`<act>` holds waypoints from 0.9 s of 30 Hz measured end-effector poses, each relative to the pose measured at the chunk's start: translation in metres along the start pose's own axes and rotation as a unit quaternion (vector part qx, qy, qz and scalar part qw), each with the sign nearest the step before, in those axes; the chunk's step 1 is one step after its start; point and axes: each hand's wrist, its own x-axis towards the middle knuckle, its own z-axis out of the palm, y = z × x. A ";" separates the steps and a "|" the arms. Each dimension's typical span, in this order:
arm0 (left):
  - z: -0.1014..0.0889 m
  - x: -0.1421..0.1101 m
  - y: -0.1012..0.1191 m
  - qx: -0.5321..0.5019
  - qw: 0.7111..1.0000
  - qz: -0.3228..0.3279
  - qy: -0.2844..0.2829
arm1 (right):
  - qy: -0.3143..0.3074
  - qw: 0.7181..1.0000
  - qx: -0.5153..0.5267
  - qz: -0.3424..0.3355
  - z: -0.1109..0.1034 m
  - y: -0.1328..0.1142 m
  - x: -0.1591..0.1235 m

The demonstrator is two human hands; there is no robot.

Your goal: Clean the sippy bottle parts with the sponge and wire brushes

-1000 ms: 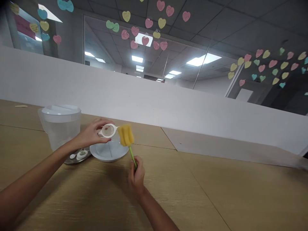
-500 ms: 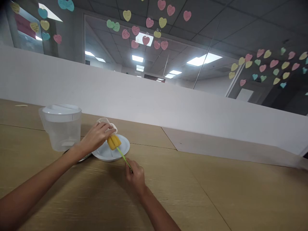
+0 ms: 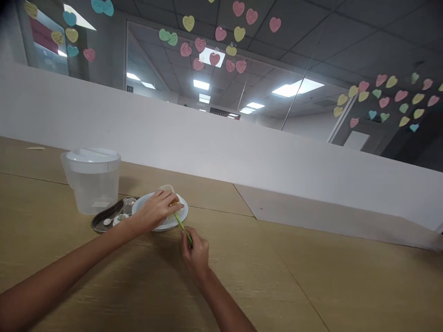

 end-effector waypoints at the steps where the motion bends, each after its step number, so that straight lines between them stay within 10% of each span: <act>1: 0.000 -0.001 -0.007 0.000 1.000 -0.014 -0.003 | 0.000 1.000 -0.008 0.000 0.000 0.000 0.001; 6: 0.001 -0.008 -0.031 -0.007 0.997 -0.070 -0.012 | 0.006 1.000 -0.025 -0.009 0.005 -0.001 0.001; 15: 0.002 0.002 0.007 -0.021 1.000 0.001 -0.015 | 0.009 1.000 -0.018 0.020 0.000 0.001 -0.001; 27: 0.001 -0.009 -0.041 0.010 0.993 -0.118 0.012 | 0.001 0.997 0.059 0.056 0.000 -0.002 0.006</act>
